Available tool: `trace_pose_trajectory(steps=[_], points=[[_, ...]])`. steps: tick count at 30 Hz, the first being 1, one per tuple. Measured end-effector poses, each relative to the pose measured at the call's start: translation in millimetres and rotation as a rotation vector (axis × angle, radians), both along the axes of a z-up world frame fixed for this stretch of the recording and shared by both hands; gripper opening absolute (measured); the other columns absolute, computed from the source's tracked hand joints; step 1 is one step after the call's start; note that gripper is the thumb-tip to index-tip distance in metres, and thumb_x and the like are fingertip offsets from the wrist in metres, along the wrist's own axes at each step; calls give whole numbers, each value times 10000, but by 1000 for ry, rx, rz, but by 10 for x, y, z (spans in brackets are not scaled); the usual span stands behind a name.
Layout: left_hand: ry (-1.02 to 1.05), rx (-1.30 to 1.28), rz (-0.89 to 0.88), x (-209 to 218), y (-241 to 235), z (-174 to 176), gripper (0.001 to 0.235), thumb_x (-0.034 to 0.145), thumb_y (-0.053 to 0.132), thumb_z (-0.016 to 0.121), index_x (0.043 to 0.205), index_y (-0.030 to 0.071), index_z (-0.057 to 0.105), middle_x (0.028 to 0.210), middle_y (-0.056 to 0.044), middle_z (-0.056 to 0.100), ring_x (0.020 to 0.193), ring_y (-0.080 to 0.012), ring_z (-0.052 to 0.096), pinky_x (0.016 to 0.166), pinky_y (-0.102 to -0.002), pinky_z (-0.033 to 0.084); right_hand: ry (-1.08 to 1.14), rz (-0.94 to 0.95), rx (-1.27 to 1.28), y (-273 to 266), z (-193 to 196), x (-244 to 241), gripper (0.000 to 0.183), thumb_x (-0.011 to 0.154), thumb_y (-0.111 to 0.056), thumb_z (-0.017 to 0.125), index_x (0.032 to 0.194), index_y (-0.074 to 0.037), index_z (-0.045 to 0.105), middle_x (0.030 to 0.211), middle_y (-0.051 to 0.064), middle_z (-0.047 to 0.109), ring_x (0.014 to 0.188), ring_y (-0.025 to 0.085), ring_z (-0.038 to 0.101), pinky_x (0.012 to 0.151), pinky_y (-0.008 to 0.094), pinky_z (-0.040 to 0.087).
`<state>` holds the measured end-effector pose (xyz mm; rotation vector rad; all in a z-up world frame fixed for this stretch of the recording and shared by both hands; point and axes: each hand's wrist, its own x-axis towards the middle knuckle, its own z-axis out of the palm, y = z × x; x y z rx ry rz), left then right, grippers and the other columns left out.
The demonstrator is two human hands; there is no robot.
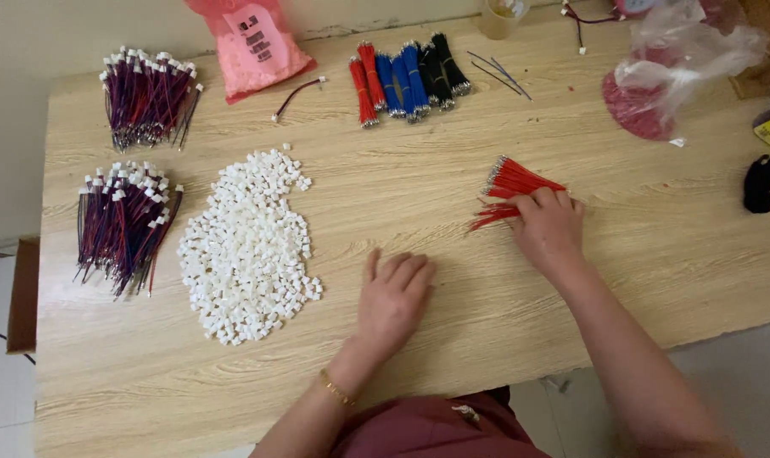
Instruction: Attaching white plastic connectors to the ends of red wires to assemble wire harnesses
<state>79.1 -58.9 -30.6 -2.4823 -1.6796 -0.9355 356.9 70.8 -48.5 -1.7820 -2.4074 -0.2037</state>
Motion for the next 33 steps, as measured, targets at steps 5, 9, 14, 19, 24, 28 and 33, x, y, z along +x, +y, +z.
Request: trace_pose_trajectory(steps=[5,9,14,19,24,28,33], points=[[26,42,-88,447,453,-127,316,842,329,651,1140,224,626,1106,15,609,1044,-175,580,1018,-498,362,46,-43,21,53,18,160,291,860,-225,627,1145,-255,675,1034,55,600,1060,294,559,963,547,385],[189,-30,-134,759,816,-4,488,837,305,648,1301,191,547,1311,-26,518,1159,-220,531,1033,-519,378,48,9,-14,102,53,236,294,846,-142,607,1101,-268,679,1064,49,569,1070,297,542,935,544,404],[227,-81,-142,1008,1115,-243,419,908,216,538,1323,162,539,1340,-42,508,1232,-245,461,1061,-564,300,79,34,-25,228,-40,288,311,855,-133,574,1099,-298,673,1054,29,550,1066,282,539,926,524,425],[230,-91,-182,1084,1194,-386,341,881,196,521,1209,202,617,1209,3,585,1157,-213,492,1058,-582,288,70,92,-85,219,170,138,302,887,-146,508,1037,-334,689,1041,22,559,1073,289,549,929,546,437],[84,155,-176,1089,1207,-673,163,853,197,575,982,175,672,1011,-9,609,1069,-213,496,1064,-558,287,94,137,-84,260,152,152,382,917,-65,493,1053,-356,700,1064,21,566,1085,282,529,953,533,376],[58,173,-146,941,1128,-697,155,869,240,583,976,195,687,989,11,624,1009,-186,504,1071,-545,265,7,115,-71,431,100,277,351,857,-134,554,1078,-363,701,1103,7,592,1093,270,540,943,515,400],[86,121,-112,634,876,-413,100,866,222,617,916,236,703,941,47,650,889,-158,560,1038,-513,322,37,124,-46,605,-22,375,335,930,-164,525,1117,-396,679,1141,2,597,1138,273,536,979,513,384]])
